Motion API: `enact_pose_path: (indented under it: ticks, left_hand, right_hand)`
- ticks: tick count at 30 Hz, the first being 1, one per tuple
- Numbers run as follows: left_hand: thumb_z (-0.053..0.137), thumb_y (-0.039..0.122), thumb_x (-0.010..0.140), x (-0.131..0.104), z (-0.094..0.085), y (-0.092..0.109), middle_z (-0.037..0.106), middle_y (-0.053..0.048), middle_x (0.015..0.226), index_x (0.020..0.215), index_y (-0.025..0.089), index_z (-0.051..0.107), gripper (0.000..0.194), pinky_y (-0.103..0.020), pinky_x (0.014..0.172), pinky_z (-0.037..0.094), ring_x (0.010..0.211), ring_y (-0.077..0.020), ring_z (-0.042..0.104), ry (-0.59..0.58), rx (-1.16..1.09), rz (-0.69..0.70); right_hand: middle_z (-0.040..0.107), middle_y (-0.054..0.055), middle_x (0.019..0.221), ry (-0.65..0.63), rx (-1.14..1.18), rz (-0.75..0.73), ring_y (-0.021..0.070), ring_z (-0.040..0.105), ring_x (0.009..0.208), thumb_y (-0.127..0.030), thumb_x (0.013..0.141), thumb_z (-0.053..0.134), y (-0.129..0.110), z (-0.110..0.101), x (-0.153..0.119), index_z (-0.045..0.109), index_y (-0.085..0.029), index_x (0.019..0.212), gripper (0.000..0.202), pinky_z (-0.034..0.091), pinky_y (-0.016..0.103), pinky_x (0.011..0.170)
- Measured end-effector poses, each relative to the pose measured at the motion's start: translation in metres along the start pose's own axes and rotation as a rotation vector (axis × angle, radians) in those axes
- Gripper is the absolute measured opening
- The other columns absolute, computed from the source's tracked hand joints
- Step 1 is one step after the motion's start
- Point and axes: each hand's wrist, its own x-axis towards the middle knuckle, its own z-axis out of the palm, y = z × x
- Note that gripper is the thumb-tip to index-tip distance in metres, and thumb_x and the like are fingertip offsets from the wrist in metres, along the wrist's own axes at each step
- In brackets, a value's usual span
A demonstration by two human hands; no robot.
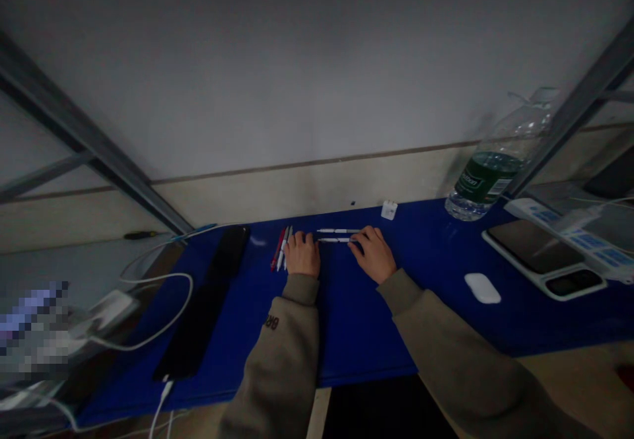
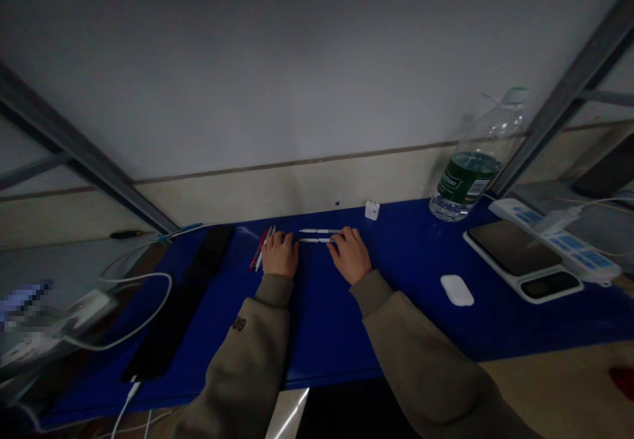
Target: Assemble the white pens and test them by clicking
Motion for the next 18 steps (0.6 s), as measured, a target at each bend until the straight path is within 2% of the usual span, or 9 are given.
enact_pose_path:
  ticks: [3,6,9,11,18]
  left_hand:
    - [0.042,0.031,0.088,-0.002,0.002,-0.003,0.037,-0.014,0.14,0.13,0.02,0.046,0.044,-0.048,0.1,0.028,0.129,-0.0315,0.029,0.018,0.039,-0.085]
    - [0.039,0.033,0.089,-0.004,0.002,-0.006,0.031,-0.014,0.144,0.134,0.023,0.042,0.046,-0.053,0.098,0.027,0.131,-0.0354,0.022,0.028,0.066,-0.193]
    - [0.037,0.032,0.089,-0.002,0.002,-0.011,0.035,-0.015,0.14,0.135,0.024,0.04,0.047,-0.055,0.091,0.032,0.126,-0.0378,0.028,0.027,0.063,-0.271]
    - [0.035,0.03,0.09,0.0,0.003,-0.014,0.041,-0.016,0.134,0.133,0.024,0.043,0.045,-0.053,0.087,0.036,0.119,-0.036,0.036,0.02,0.06,-0.29]
    - [0.032,0.017,0.088,0.003,0.007,-0.023,0.047,-0.015,0.123,0.129,0.024,0.048,0.045,-0.043,0.081,0.039,0.103,-0.0289,0.046,0.044,0.121,-0.264]
  right_hand:
    - [0.053,0.013,0.097,0.006,-0.006,-0.003,0.0268,0.047,0.094,-0.031,0.09,0.044,0.001,0.002,-0.001,0.064,-0.018,0.102,0.026,0.043,0.044,0.083]
    - [0.052,0.013,0.095,0.022,-0.003,-0.015,0.0266,0.048,0.092,-0.032,0.09,0.045,0.002,0.004,-0.001,0.064,-0.019,0.099,0.025,0.043,0.044,0.081]
    - [0.052,0.012,0.095,0.022,-0.009,-0.02,0.0263,0.048,0.091,-0.033,0.089,0.047,0.002,0.005,-0.001,0.065,-0.019,0.097,0.024,0.043,0.043,0.08]
    - [0.052,0.012,0.095,0.007,-0.016,-0.015,0.0261,0.047,0.092,-0.033,0.089,0.047,0.002,0.005,-0.002,0.065,-0.019,0.098,0.024,0.043,0.042,0.08]
    - [0.052,0.012,0.095,-0.007,-0.011,-0.032,0.0259,0.047,0.092,-0.032,0.089,0.046,0.002,0.005,-0.002,0.064,-0.018,0.096,0.024,0.044,0.043,0.079]
